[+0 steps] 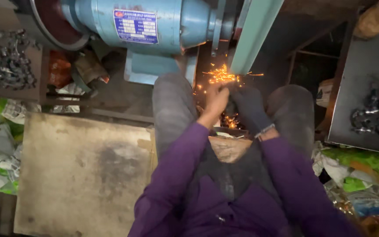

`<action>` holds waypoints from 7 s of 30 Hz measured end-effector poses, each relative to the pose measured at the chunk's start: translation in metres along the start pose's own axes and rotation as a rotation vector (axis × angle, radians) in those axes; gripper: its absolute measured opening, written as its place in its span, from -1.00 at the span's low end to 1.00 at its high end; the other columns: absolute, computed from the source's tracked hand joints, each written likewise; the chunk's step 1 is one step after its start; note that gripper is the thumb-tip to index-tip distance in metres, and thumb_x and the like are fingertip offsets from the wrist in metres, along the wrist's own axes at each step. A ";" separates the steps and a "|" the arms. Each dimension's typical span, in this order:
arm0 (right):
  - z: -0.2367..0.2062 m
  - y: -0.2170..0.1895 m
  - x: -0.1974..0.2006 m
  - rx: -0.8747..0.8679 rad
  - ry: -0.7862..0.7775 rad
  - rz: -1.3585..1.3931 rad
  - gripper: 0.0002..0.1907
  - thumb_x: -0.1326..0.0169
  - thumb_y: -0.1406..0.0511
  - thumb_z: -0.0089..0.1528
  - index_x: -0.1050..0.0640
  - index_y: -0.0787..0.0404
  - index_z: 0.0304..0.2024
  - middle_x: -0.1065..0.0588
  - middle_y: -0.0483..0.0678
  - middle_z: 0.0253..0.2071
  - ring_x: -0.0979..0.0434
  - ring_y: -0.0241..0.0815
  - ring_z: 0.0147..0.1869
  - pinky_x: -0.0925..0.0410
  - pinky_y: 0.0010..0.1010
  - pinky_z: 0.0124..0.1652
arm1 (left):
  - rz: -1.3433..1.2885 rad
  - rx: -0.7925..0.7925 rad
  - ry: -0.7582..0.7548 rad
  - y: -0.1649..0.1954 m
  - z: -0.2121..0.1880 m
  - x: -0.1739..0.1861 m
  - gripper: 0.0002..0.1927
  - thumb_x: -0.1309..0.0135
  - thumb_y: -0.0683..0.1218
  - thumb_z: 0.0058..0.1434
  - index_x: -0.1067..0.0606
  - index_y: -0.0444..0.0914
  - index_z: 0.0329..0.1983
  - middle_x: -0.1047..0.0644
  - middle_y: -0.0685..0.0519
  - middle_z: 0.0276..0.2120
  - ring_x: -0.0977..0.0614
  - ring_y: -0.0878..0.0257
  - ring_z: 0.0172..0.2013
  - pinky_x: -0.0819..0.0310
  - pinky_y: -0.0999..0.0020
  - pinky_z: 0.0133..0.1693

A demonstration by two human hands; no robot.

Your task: The person sits on the floor at a bench grinder and grinds small metal pieces against the spinning wheel, producing sparks. They place finished pieces into a container between their legs and take new pieces from a nearby tray, repeating the grinding cycle.

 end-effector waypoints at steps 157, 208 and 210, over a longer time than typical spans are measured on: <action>-0.004 -0.002 0.051 -0.015 0.249 0.527 -0.73 0.06 0.21 0.49 -0.56 0.28 0.00 -0.55 -0.08 -0.14 -0.53 -0.28 -0.07 -0.41 -0.41 -0.04 | -0.763 0.300 -0.542 0.018 -0.041 -0.019 -0.42 0.32 -0.33 0.32 -0.31 -0.23 0.42 -0.37 0.04 0.34 -0.37 0.18 0.34 -0.30 0.10 0.32; 0.000 0.005 0.011 -0.285 -0.119 0.790 -0.77 -0.08 0.22 0.40 -0.56 0.24 -0.01 -0.53 -0.15 -0.23 -0.47 -0.33 -0.22 -0.36 -0.49 -0.22 | -0.274 0.068 -0.231 -0.011 -0.019 -0.002 -0.69 0.09 -0.26 0.36 -0.51 -0.42 0.11 -0.57 0.04 -0.19 -0.54 0.30 -0.23 -0.42 0.39 -0.19; -0.008 -0.014 0.018 0.154 -0.154 0.401 -0.73 -0.05 0.25 0.47 -0.53 0.29 0.12 -0.54 -0.12 -0.05 -0.46 -0.32 0.01 -0.37 -0.50 0.03 | -0.206 -0.073 -0.240 -0.003 -0.022 0.000 -0.39 0.19 -0.35 0.06 -0.44 -0.28 0.22 -0.58 0.13 -0.05 -0.59 0.40 -0.10 -0.44 0.50 -0.05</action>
Point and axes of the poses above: each hand's wrist, its own z-axis towards the middle knuckle, its own x-axis out of the back of the hand, y = z × x, the point moved 3 cm from there along z, towards the middle knuckle
